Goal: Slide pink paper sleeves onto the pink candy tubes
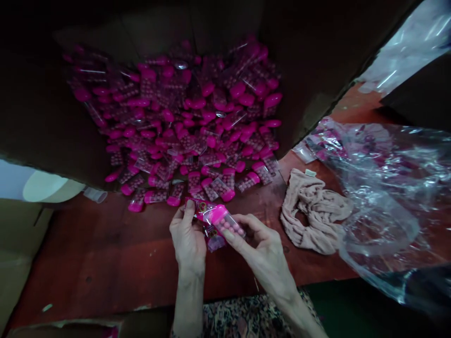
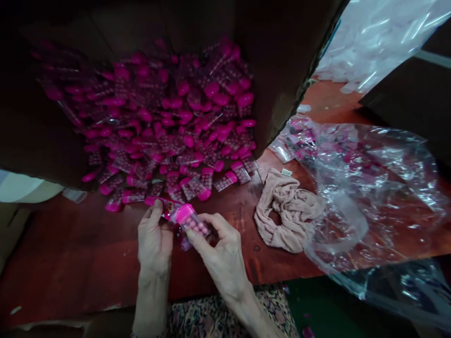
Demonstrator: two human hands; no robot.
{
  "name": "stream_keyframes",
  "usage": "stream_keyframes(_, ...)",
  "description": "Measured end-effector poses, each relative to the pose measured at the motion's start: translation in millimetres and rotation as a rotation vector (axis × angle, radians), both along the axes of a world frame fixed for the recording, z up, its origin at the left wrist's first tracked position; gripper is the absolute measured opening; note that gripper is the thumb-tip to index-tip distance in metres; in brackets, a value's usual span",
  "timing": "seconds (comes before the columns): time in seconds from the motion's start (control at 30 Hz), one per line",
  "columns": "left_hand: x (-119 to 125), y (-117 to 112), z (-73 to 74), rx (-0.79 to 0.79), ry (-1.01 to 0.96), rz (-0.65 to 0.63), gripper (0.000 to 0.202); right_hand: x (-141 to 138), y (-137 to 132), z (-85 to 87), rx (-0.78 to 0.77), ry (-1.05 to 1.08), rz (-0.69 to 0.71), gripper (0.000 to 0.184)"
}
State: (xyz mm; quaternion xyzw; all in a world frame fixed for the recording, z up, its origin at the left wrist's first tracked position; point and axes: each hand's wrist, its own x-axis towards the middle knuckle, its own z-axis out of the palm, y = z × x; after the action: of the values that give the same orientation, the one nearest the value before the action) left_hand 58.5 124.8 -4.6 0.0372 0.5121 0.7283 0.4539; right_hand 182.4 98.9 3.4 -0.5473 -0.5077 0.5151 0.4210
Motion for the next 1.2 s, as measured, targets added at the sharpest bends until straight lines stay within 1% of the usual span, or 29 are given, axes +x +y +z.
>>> stream_keyframes(0.07, 2.9, 1.7, 0.6, 0.007, 0.048, 0.021, 0.022, 2.0, 1.2, 2.8, -0.049, 0.025, 0.016, 0.021)
stream_keyframes(0.13, 6.7, 3.4, 1.0, 0.014, 0.078, 0.023, 0.023, 1.8, 1.4, 4.2, -0.040, -0.007, 0.006, 0.020)
stream_keyframes(0.2, 11.1, 4.2, 0.8, 0.011, 0.089, 0.018, 0.026, -0.2, 0.6, 3.0, 0.033, -0.089, -0.013, 0.017)
stream_keyframes(0.27, 15.8, 3.7, 0.3, 0.006, 0.091, 0.006, 0.028, -3.1, -0.7, -0.5, 0.151, -0.189, -0.055, 0.015)
stream_keyframes(0.33, 19.7, 2.5, -0.5, 0.005, 0.085, -0.024, 0.025, -5.6, -2.0, -5.3, 0.271, -0.272, -0.106, 0.015)
stream_keyframes(0.4, 22.4, 1.7, -1.8, -0.001, 0.059, -0.072, 0.023, -7.1, -3.0, -9.8, 0.347, -0.300, -0.147, 0.017)
stream_keyframes(0.43, 23.2, 1.7, -2.6, -0.003, 0.041, -0.096, 0.023, -7.3, -3.3, -11.4, 0.349, -0.290, -0.152, 0.017)
stream_keyframes(0.5, 23.9, 2.9, -4.4, -0.014, 0.002, -0.136, 0.022, -6.9, -3.8, -13.5, 0.267, -0.217, -0.122, 0.018)
stream_keyframes(0.57, 24.1, 4.7, -6.1, -0.026, -0.008, -0.147, 0.023, -6.2, -4.0, -14.8, 0.101, -0.078, -0.066, 0.019)
stream_keyframes(0.63, 24.7, 6.0, -6.9, -0.032, 0.000, -0.146, 0.023, -5.8, -4.4, -16.6, -0.039, 0.061, -0.047, 0.021)
stream_keyframes(0.7, 25.9, 6.1, -6.7, -0.027, -0.002, -0.151, 0.022, -6.1, -5.3, -19.5, -0.066, 0.114, -0.079, 0.023)
stream_keyframes(0.8, 28.5, 4.5, -4.9, -0.035, -0.053, -0.191, 0.024, -6.9, -6.9, -24.1, 0.037, 0.028, -0.141, 0.021)
stream_keyframes(0.97, 32.0, 0.8, -2.6, -0.078, -0.166, -0.374, 0.031, -6.0, -6.0, -28.8, 0.217, -0.147, -0.177, 0.020)
stream_keyframes(1.1, 31.5, -2.2, -1.9, -0.095, -0.181, -0.429, 0.034, -3.3, -4.9, -29.6, 0.350, -0.200, -0.186, 0.021)
stream_keyframes(1.2, 28.3, -4.6, 0.1, -0.037, -0.191, -0.532, 0.034, 0.7, -4.8, -26.2, 0.489, -0.203, -0.197, 0.026)
